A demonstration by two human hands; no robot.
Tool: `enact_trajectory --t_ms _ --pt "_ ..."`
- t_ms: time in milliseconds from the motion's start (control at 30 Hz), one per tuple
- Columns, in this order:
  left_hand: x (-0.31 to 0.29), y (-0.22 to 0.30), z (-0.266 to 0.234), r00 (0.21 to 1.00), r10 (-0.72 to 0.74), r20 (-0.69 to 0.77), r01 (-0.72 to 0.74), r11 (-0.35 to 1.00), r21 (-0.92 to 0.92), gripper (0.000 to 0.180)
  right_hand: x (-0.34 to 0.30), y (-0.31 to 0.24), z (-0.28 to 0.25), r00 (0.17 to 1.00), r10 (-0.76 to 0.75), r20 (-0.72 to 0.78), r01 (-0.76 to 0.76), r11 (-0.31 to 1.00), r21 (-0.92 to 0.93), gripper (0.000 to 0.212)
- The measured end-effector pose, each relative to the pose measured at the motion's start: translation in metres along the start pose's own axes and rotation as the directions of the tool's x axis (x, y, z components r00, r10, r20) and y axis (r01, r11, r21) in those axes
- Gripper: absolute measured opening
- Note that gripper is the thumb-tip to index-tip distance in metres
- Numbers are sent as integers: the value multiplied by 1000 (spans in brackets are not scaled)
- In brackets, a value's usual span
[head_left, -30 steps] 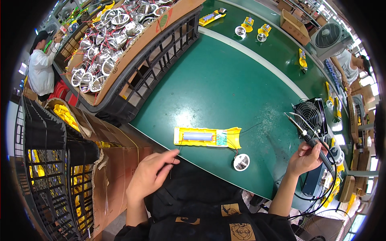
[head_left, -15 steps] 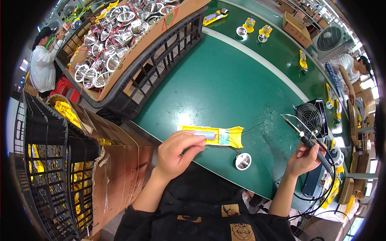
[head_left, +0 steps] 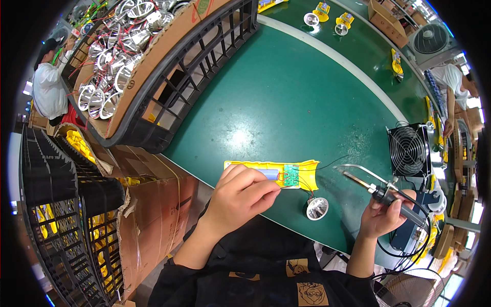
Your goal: The person solders wires onto circuit boards with a soldering iron, then assembles LED light fixtures by hand using the circuit boards, LED reflectors, and yellow plastic housings.
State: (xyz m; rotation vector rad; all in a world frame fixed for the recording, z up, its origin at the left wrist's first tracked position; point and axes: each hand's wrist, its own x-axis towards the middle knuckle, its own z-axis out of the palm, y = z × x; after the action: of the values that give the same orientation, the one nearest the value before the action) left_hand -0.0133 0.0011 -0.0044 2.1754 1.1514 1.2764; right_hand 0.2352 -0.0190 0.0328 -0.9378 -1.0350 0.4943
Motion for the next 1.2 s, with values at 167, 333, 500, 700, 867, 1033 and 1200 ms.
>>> enact_trajectory --t_ms 167,333,500,700,867,1033,1200 --pt "8 4 0 999 5 36 -7 998 55 18 -14 -1 6 979 150 135 -132 982 -135 32" --pt "13 8 -2 988 -28 151 4 987 159 19 -21 5 11 970 162 184 -121 969 -217 32" --pt "15 7 -3 986 -50 156 28 989 143 19 -24 5 9 934 238 268 -201 967 -156 27" --pt "14 7 -3 982 -58 179 33 990 136 19 -25 8 11 934 251 252 -215 963 -161 28" --pt "15 6 -4 980 -55 192 29 990 135 18 -24 8 10 931 239 277 -187 961 -202 27" --pt "15 6 -4 980 -54 190 28 991 134 18 -24 8 10 925 241 294 -191 963 -188 26" --pt "16 6 -5 975 -53 218 22 990 142 17 -24 8 10 931 227 286 -179 966 -184 26"
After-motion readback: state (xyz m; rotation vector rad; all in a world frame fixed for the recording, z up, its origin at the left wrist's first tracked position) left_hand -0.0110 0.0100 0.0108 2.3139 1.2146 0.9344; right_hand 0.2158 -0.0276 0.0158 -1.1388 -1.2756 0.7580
